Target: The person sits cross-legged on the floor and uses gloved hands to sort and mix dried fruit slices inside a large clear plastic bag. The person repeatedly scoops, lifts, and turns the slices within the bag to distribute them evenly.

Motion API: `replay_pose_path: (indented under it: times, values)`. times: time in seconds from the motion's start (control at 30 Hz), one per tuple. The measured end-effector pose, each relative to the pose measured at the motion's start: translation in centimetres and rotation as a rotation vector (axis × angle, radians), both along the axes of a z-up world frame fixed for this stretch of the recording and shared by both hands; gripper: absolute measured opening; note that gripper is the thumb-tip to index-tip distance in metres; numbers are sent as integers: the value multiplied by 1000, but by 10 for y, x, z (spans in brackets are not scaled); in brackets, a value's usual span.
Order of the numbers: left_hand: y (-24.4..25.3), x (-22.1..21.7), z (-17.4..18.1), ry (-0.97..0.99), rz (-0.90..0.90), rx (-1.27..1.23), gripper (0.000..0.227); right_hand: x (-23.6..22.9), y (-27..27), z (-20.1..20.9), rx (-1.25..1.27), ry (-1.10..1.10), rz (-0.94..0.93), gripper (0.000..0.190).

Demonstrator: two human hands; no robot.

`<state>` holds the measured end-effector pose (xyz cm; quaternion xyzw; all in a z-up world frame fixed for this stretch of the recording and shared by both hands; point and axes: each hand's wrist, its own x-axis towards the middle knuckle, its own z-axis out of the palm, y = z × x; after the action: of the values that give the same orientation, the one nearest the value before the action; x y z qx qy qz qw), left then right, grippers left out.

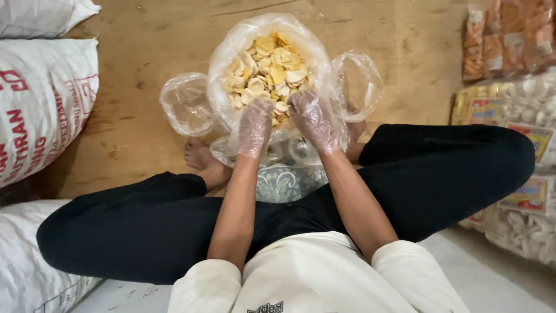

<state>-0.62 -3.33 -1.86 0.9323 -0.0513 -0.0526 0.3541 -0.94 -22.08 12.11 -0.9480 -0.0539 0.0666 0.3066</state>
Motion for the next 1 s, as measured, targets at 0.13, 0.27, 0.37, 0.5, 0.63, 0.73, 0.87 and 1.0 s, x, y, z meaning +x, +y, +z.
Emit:
replay_pose_path:
  times: [0.13, 0.27, 0.37, 0.5, 0.63, 0.73, 0.87, 1.0]
  values:
    - [22, -2, 16, -496, -106, 550, 7, 7, 17, -92, -89, 19, 30, 16]
    - [26, 3, -7, -535, -133, 641, 10, 17, 22, -129, -347, -65, 119, 12]
    - [21, 15, -48, -374, -117, 458, 16, 7, 43, -33, -359, -39, 83, 14]
    - [7, 17, 18, -160, -144, 494, 16, 16, 47, -130, -277, 38, -28, 24]
    - [7, 21, -52, 190, -10, 248, 24, 22, 40, -169, -343, -39, 30, 19]
    - [19, 10, -4, 58, -163, 353, 24, 23, 28, -197, -400, -97, 74, 15]
    - [24, -1, 31, 72, 5, 40, 23, 25, 16, -236, -488, -186, 142, 16]
    - [16, -3, 1, 101, 85, -32, 13, 29, 9, -266, -547, -239, 189, 20]
